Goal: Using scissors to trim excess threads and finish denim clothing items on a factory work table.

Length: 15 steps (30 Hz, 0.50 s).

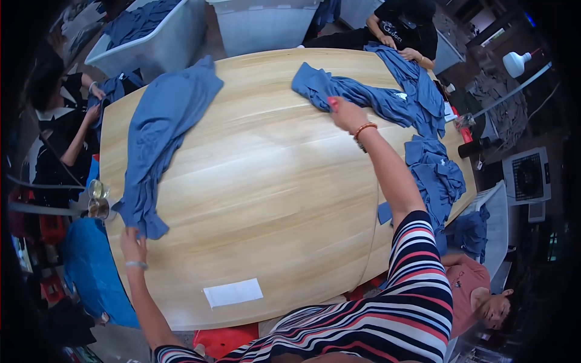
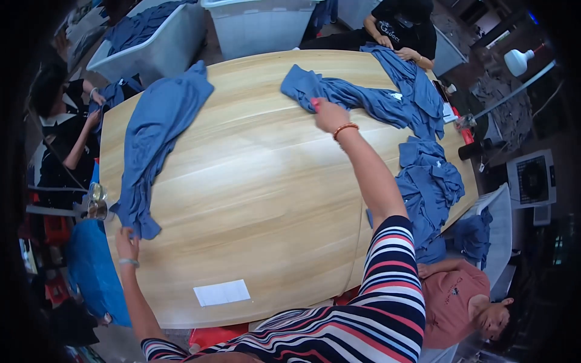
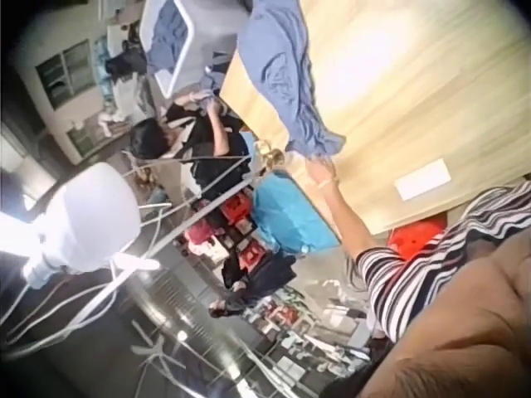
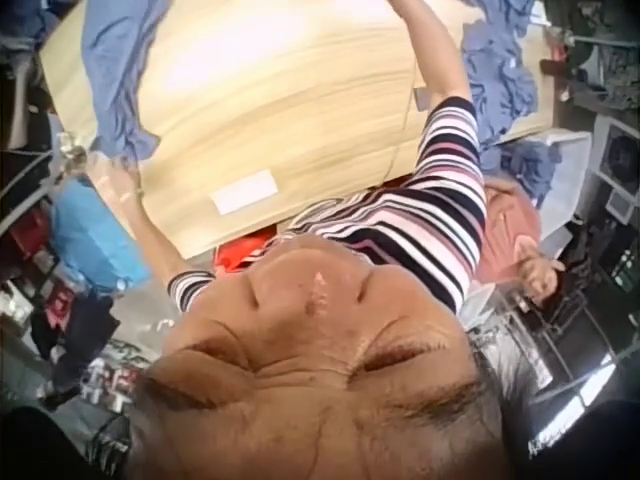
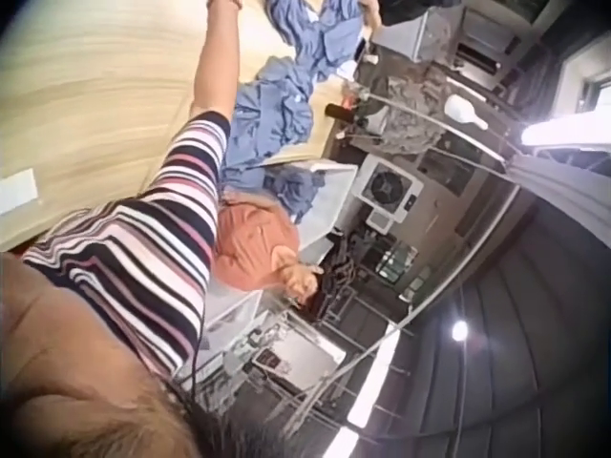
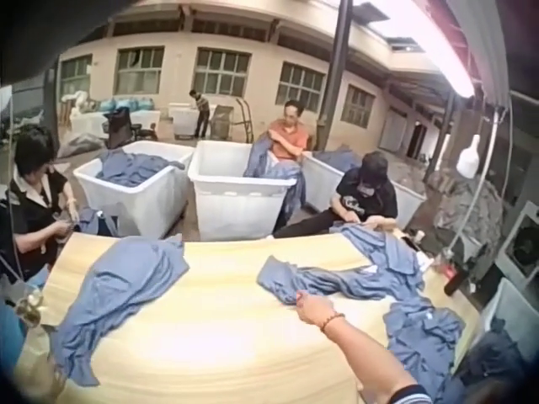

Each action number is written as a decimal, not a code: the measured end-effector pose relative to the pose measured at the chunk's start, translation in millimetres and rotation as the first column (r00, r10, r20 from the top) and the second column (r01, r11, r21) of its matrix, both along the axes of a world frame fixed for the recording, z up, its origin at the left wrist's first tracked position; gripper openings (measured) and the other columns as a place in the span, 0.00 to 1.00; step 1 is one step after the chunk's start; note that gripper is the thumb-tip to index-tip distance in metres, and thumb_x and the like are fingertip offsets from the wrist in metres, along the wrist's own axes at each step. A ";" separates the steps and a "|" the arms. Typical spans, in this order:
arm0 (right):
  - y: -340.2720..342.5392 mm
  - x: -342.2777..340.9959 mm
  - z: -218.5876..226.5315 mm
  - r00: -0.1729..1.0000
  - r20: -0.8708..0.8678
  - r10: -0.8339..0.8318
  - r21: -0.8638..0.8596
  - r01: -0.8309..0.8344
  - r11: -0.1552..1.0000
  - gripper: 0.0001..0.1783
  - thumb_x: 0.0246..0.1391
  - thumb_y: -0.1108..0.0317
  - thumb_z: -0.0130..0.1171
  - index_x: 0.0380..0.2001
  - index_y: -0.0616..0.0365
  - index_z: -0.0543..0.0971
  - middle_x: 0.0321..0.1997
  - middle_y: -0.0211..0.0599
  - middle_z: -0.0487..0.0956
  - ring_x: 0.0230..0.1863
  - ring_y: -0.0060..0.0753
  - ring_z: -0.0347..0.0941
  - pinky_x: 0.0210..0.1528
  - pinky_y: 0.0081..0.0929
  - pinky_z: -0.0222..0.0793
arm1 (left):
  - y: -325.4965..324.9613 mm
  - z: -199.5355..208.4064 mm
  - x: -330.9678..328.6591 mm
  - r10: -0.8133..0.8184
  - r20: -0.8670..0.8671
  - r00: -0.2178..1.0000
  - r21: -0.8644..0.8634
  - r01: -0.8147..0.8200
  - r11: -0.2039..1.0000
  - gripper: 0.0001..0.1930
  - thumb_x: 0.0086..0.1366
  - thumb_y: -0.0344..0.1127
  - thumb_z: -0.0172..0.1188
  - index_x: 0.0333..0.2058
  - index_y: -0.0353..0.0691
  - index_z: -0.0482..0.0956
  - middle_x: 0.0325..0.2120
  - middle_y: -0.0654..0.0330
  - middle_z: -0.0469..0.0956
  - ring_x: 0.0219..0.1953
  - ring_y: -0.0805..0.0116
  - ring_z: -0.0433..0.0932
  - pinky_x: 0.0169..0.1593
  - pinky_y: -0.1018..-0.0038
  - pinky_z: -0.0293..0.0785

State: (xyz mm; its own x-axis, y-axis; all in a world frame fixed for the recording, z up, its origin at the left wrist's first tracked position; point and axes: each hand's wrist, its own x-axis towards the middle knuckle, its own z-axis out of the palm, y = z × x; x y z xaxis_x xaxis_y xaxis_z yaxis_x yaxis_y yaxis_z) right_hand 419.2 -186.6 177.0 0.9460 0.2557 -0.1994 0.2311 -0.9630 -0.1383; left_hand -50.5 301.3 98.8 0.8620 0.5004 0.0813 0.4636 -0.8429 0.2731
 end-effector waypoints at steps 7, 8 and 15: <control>-97.4 99.3 -69.6 0.977 -0.007 -0.213 -0.081 0.212 0.974 0.23 0.52 0.63 0.50 0.53 0.53 0.69 0.49 0.51 0.76 0.51 0.52 0.73 0.53 0.43 0.68 | -129.7 -56.1 10.9 -0.230 -0.079 0.970 -0.235 0.206 0.950 0.17 0.47 0.27 0.65 0.38 0.38 0.73 0.44 0.45 0.70 0.49 0.45 0.69 0.55 0.59 0.66; -96.4 97.5 -75.8 0.985 -0.053 -0.162 -0.121 0.155 0.981 0.21 0.53 0.64 0.49 0.51 0.54 0.70 0.49 0.51 0.77 0.50 0.52 0.74 0.53 0.42 0.69 | -152.8 -50.0 27.4 -0.256 -0.096 0.962 -0.301 0.217 0.929 0.17 0.47 0.27 0.65 0.38 0.38 0.73 0.45 0.44 0.70 0.51 0.45 0.68 0.56 0.59 0.65; -144.4 -13.6 -94.3 0.948 -0.021 0.318 -0.129 -0.318 0.939 0.16 0.53 0.64 0.50 0.46 0.49 0.72 0.26 0.42 0.80 0.28 0.48 0.78 0.28 0.44 0.72 | -284.0 -24.4 193.8 -0.463 0.112 0.879 -0.290 0.474 0.831 0.24 0.51 0.28 0.64 0.49 0.41 0.70 0.54 0.44 0.64 0.57 0.44 0.64 0.58 0.59 0.64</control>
